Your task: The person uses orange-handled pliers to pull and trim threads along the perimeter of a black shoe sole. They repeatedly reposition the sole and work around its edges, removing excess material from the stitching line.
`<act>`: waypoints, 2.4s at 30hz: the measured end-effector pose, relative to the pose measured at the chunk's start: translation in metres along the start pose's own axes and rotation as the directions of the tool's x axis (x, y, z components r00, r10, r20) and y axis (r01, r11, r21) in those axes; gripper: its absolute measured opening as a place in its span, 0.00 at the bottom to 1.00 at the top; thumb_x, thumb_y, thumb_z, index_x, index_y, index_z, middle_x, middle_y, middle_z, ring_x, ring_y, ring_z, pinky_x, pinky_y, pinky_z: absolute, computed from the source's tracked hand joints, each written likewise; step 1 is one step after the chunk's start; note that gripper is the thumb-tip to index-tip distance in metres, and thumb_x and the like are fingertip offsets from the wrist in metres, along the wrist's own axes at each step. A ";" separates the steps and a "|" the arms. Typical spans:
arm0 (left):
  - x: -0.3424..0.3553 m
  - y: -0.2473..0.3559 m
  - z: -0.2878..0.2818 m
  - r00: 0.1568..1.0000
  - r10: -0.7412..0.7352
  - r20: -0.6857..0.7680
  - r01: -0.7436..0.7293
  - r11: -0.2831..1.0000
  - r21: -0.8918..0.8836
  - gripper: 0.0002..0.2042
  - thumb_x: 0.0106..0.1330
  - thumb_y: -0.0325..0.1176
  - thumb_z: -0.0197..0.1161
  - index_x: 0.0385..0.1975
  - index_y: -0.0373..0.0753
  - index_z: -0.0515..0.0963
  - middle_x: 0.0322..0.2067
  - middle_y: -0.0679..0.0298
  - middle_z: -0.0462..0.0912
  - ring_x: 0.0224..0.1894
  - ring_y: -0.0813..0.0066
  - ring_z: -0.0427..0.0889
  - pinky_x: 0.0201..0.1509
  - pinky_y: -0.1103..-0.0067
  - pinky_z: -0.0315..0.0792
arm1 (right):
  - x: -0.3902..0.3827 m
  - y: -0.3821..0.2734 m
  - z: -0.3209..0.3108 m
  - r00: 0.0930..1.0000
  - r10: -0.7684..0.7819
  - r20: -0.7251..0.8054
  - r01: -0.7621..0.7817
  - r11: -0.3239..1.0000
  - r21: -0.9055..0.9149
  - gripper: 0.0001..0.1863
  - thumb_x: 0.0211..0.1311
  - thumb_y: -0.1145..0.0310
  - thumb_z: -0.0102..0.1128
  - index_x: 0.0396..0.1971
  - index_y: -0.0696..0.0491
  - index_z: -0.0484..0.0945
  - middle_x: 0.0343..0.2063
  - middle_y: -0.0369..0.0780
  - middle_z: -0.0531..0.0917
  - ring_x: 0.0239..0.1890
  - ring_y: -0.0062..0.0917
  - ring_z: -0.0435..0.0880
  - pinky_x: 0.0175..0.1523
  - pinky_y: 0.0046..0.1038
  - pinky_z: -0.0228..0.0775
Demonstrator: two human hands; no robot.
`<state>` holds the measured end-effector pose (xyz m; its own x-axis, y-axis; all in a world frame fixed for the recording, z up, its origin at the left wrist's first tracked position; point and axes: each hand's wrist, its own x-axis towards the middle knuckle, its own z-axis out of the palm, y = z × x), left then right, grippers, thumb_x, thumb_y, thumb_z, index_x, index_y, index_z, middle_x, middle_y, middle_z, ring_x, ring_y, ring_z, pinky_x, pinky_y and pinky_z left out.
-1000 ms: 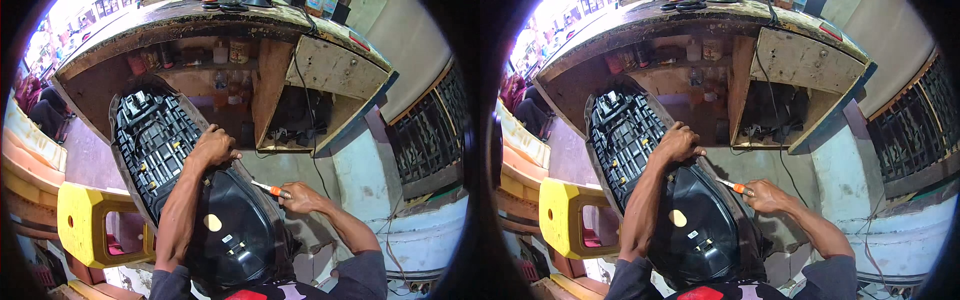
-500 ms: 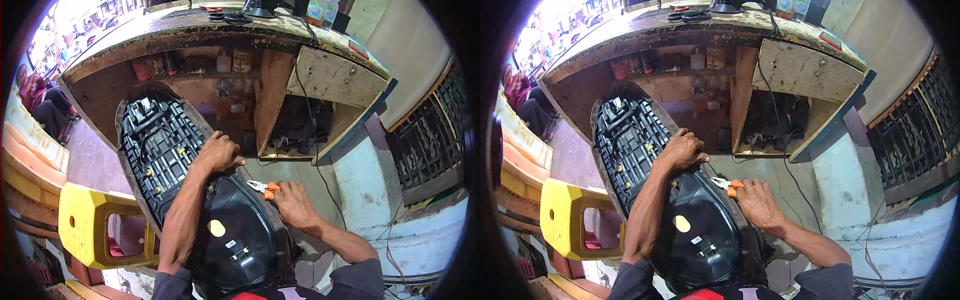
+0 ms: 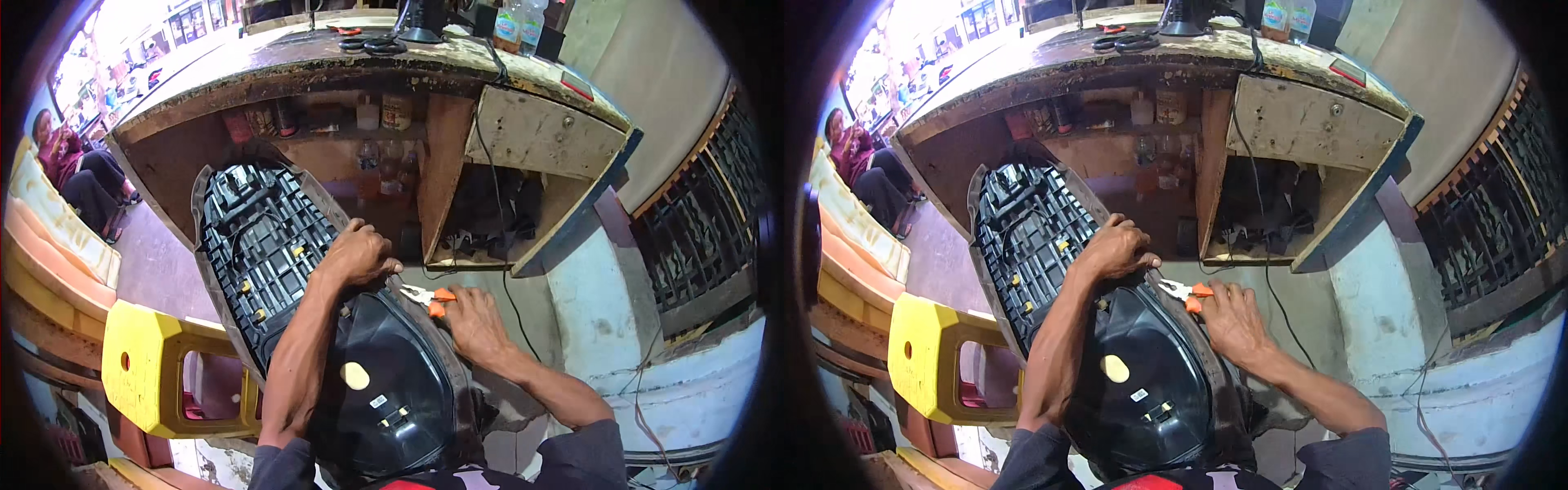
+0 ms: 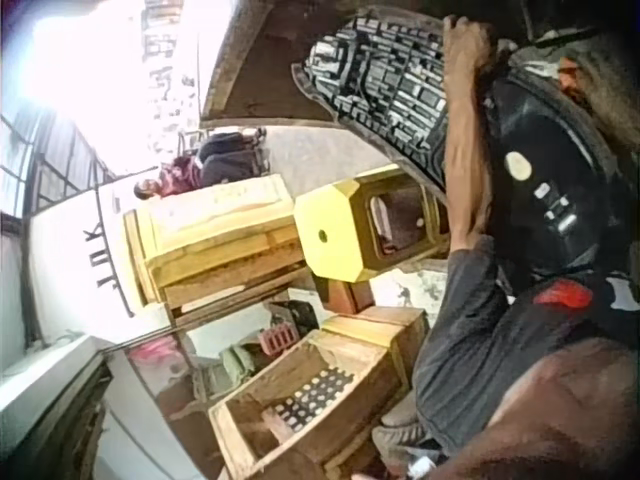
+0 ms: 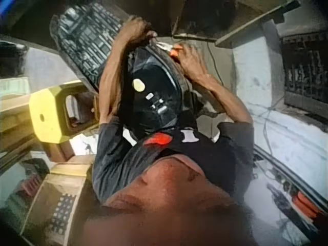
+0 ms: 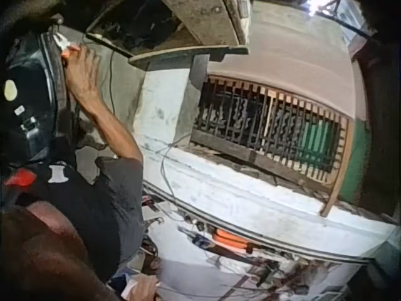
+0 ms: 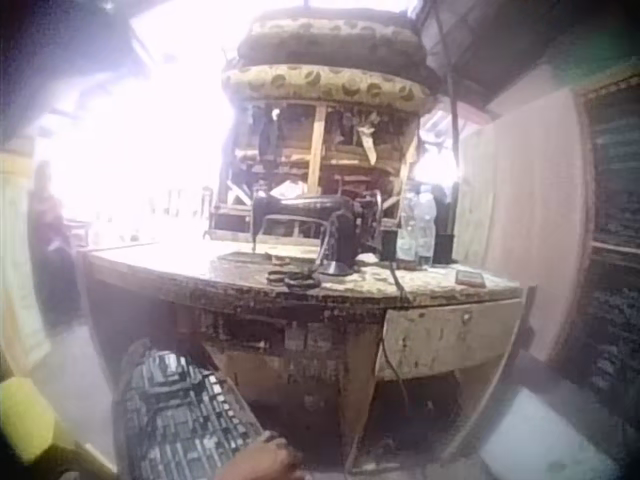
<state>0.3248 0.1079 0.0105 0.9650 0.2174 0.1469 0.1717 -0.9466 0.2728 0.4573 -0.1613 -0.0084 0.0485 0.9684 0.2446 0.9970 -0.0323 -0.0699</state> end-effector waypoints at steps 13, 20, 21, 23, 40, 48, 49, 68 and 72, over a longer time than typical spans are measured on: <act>0.011 0.007 -0.007 0.990 -0.117 -0.078 0.098 0.970 -0.221 0.23 0.79 0.48 0.49 0.40 0.34 0.83 0.32 0.48 0.85 0.44 0.47 0.82 0.57 0.59 0.70 | 0.005 0.038 0.017 0.933 0.131 0.334 -0.324 0.708 0.627 0.16 0.54 0.78 0.57 0.45 0.61 0.81 0.48 0.52 0.81 0.47 0.47 0.83 0.48 0.45 0.76; 0.011 0.008 -0.009 0.959 -0.276 -0.062 0.217 0.859 -0.464 0.22 0.81 0.47 0.43 0.44 0.32 0.77 0.35 0.36 0.83 0.46 0.32 0.81 0.53 0.49 0.70 | 0.033 0.019 0.009 0.986 -0.118 -0.120 0.107 0.990 -0.095 0.15 0.54 0.76 0.60 0.42 0.63 0.80 0.53 0.50 0.79 0.58 0.44 0.77 0.56 0.43 0.70; 0.011 0.008 -0.008 0.961 -0.266 -0.077 0.208 0.877 -0.433 0.24 0.82 0.49 0.41 0.48 0.33 0.78 0.35 0.41 0.84 0.44 0.39 0.83 0.51 0.54 0.72 | 0.032 0.022 0.010 0.991 -0.114 -0.068 0.110 0.992 -0.064 0.14 0.54 0.75 0.61 0.42 0.63 0.80 0.50 0.49 0.79 0.56 0.44 0.78 0.55 0.43 0.71; 0.013 0.002 -0.010 0.960 -0.274 -0.058 0.215 0.853 -0.475 0.24 0.82 0.49 0.42 0.54 0.34 0.78 0.37 0.46 0.85 0.44 0.47 0.85 0.51 0.59 0.75 | 0.033 0.033 0.025 0.996 -0.059 -0.064 0.076 0.954 0.291 0.15 0.55 0.75 0.61 0.43 0.63 0.79 0.41 0.47 0.79 0.46 0.46 0.82 0.49 0.44 0.74; -0.226 0.000 0.022 0.059 -0.794 -0.605 0.721 0.453 -0.524 0.31 0.71 0.40 0.65 0.68 0.30 0.66 0.58 0.40 0.77 0.64 0.46 0.74 0.69 0.61 0.65 | 0.060 0.042 0.039 0.994 -0.045 -0.104 0.063 0.981 0.183 0.11 0.53 0.77 0.60 0.37 0.61 0.80 0.34 0.50 0.79 0.37 0.46 0.82 0.39 0.45 0.73; -0.250 -0.010 0.035 0.249 -0.951 -0.185 0.352 0.267 -0.897 0.33 0.76 0.49 0.61 0.69 0.29 0.67 0.59 0.43 0.80 0.61 0.56 0.79 0.66 0.68 0.69 | 0.062 0.073 0.070 0.917 0.073 0.391 -0.395 0.297 0.870 0.07 0.63 0.69 0.60 0.33 0.57 0.79 0.23 0.33 0.78 0.26 0.18 0.76 0.36 0.27 0.70; -0.250 -0.008 0.028 0.242 -0.950 -0.199 0.429 0.289 -0.856 0.34 0.75 0.50 0.61 0.69 0.27 0.66 0.60 0.41 0.78 0.63 0.54 0.78 0.67 0.67 0.68 | 0.067 0.055 0.051 0.932 0.109 0.345 -0.342 0.581 0.738 0.09 0.60 0.73 0.58 0.39 0.60 0.81 0.34 0.42 0.83 0.34 0.27 0.82 0.42 0.33 0.75; -0.251 -0.027 0.046 0.186 -0.958 -0.218 0.508 0.283 -0.814 0.41 0.73 0.53 0.62 0.70 0.19 0.61 0.66 0.31 0.71 0.70 0.44 0.71 0.73 0.67 0.63 | 0.080 0.049 0.031 0.883 0.211 0.419 -0.460 0.567 0.684 0.18 0.69 0.58 0.68 0.30 0.60 0.81 0.20 0.43 0.78 0.25 0.33 0.76 0.36 0.40 0.70; -0.242 -0.015 0.034 0.170 -0.964 -0.204 0.602 0.265 -0.753 0.41 0.73 0.53 0.62 0.69 0.18 0.62 0.65 0.30 0.71 0.70 0.43 0.71 0.73 0.66 0.63 | 0.076 0.032 0.034 0.983 0.174 -0.060 -0.129 0.883 0.451 0.12 0.63 0.65 0.69 0.34 0.60 0.83 0.37 0.47 0.83 0.36 0.38 0.83 0.40 0.39 0.73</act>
<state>0.0949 0.0613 -0.0612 -0.0418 0.9981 -0.0444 0.4772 0.0590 0.8768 0.4906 -0.0802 -0.0253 0.2245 0.9314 0.2864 0.8475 -0.0415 -0.5292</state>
